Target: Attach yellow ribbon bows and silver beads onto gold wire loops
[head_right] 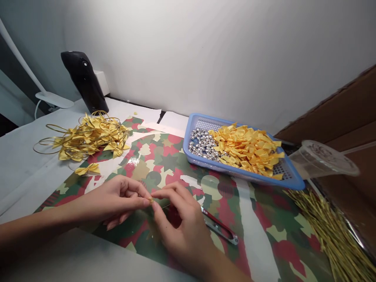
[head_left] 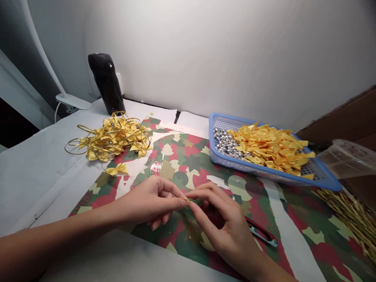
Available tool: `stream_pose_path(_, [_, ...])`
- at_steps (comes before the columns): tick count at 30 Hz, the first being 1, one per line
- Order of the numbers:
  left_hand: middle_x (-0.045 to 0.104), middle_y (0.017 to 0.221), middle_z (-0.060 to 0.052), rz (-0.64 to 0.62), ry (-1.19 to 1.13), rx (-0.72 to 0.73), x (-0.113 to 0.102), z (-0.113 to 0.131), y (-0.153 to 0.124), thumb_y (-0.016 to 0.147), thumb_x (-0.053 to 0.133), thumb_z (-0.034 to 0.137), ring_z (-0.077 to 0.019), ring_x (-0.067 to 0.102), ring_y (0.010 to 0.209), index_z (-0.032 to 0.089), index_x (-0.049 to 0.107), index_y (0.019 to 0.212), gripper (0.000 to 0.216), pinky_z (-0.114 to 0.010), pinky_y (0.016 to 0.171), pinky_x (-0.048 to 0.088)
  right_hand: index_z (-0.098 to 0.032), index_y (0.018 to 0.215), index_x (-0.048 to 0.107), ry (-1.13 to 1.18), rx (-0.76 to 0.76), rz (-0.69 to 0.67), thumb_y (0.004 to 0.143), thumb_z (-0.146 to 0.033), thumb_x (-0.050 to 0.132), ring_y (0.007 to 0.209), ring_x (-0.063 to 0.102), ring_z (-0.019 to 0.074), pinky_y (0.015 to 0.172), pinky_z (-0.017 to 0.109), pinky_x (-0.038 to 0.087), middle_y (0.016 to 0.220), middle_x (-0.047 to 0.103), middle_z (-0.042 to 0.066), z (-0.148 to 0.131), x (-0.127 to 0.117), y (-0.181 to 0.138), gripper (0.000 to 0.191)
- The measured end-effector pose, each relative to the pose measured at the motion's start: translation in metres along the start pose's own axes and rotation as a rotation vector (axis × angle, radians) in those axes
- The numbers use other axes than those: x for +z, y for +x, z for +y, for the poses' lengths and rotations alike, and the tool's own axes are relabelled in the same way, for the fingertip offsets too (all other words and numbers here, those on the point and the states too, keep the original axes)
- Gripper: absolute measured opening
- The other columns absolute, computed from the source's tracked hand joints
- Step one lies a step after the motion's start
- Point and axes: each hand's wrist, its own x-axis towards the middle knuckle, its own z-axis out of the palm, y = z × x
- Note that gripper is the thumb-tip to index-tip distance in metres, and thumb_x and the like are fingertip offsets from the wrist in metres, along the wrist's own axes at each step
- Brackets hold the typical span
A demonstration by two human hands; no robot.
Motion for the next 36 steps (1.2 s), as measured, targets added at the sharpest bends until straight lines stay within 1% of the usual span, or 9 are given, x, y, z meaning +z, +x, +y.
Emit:
stream_pose_path(4, [0.049, 0.039, 0.009, 0.012, 0.021, 0.017, 0.0, -0.001, 0.0, 0.083, 0.059, 0.032, -0.0049, 0.038, 0.028, 0.016, 0.066, 0.082, 0.017, -0.013, 0.029, 0.029, -0.019, 0.084, 0.069, 0.0, 0.011, 0.013, 0.087, -0.019, 0.057, 0.064, 0.06, 0.0159, 0.052, 0.026, 0.046, 0.076, 0.065, 0.004, -0.001, 0.0, -0.001, 0.013])
stream_pose_path(7, [0.049, 0.038, 0.009, -0.006, 0.008, 0.012, 0.0, -0.001, 0.001, 0.083, 0.056, 0.026, -0.005, 0.037, 0.028, 0.016, 0.066, 0.081, 0.014, -0.012, 0.029, 0.029, -0.019, 0.082, 0.071, 0.001, 0.016, 0.016, 0.087, -0.017, 0.057, 0.065, 0.062, 0.0169, 0.054, 0.027, 0.048, 0.075, 0.067, 0.005, 0.0, 0.001, -0.001, 0.015])
stream_pose_path(12, [0.049, 0.039, 0.008, -0.037, -0.031, 0.089, -0.003, -0.002, 0.003, 0.079, 0.049, 0.015, -0.0054, 0.037, 0.028, 0.016, 0.069, 0.082, 0.02, -0.013, 0.028, 0.029, -0.019, 0.081, 0.071, 0.028, 0.019, 0.041, 0.087, -0.018, 0.057, 0.061, 0.061, 0.0156, 0.049, 0.025, 0.046, 0.073, 0.066, 0.004, 0.0, 0.0, 0.001, 0.016])
stream_pose_path(18, [0.043, 0.037, 0.009, -0.016, 0.184, 0.234, -0.007, -0.006, 0.002, 0.083, 0.052, 0.017, -0.005, 0.039, 0.027, 0.015, 0.073, 0.094, 0.024, -0.012, 0.029, 0.028, -0.02, 0.083, 0.073, 0.048, 0.028, 0.06, 0.087, -0.018, 0.058, 0.059, 0.061, 0.0143, 0.046, 0.024, 0.045, 0.074, 0.067, 0.003, 0.001, -0.001, 0.001, 0.015])
stream_pose_path(23, [0.045, 0.04, 0.008, -0.039, 0.385, 0.428, -0.015, -0.01, 0.005, 0.084, 0.05, 0.015, -0.0051, 0.042, 0.031, 0.017, 0.073, 0.1, 0.029, -0.012, 0.033, 0.032, -0.019, 0.085, 0.073, 0.054, 0.017, 0.049, 0.087, -0.017, 0.058, 0.057, 0.06, 0.0138, 0.045, 0.024, 0.044, 0.074, 0.066, 0.004, 0.001, -0.001, -0.001, 0.015])
stream_pose_path(26, [0.046, 0.04, 0.007, -0.061, 0.473, 0.502, -0.02, -0.011, 0.006, 0.086, 0.051, 0.018, -0.006, 0.043, 0.032, 0.016, 0.073, 0.102, 0.028, -0.013, 0.035, 0.033, -0.019, 0.084, 0.073, 0.071, 0.008, 0.042, 0.086, -0.017, 0.058, 0.056, 0.059, 0.0135, 0.046, 0.024, 0.045, 0.073, 0.065, 0.004, 0.0, -0.002, -0.001, 0.015])
stream_pose_path(30, [0.044, 0.039, 0.007, -0.093, 0.506, 0.56, -0.022, -0.007, 0.003, 0.085, 0.048, 0.013, -0.0064, 0.039, 0.034, 0.017, 0.072, 0.105, 0.032, -0.014, 0.037, 0.033, -0.02, 0.084, 0.073, 0.081, 0.004, 0.042, 0.086, -0.017, 0.058, 0.057, 0.06, 0.0141, 0.046, 0.024, 0.045, 0.073, 0.065, 0.003, 0.001, -0.003, -0.001, 0.015])
stream_pose_path(33, [0.043, 0.039, 0.007, -0.114, 0.484, 0.533, -0.021, -0.005, 0.002, 0.083, 0.044, 0.01, -0.0072, 0.039, 0.034, 0.017, 0.072, 0.106, 0.037, -0.014, 0.036, 0.032, -0.02, 0.083, 0.072, 0.083, 0.006, 0.041, 0.087, -0.018, 0.058, 0.059, 0.061, 0.0146, 0.048, 0.025, 0.046, 0.073, 0.066, 0.003, 0.001, -0.003, 0.0, 0.014])
stream_pose_path(36, [0.042, 0.038, 0.007, -0.094, 0.493, 0.541, -0.018, -0.004, 0.001, 0.083, 0.046, 0.014, -0.0069, 0.038, 0.034, 0.015, 0.073, 0.102, 0.033, -0.015, 0.035, 0.031, -0.019, 0.081, 0.072, 0.089, 0.0, 0.044, 0.086, -0.019, 0.059, 0.057, 0.059, 0.0142, 0.047, 0.025, 0.045, 0.071, 0.065, 0.003, 0.001, -0.003, 0.0, 0.014])
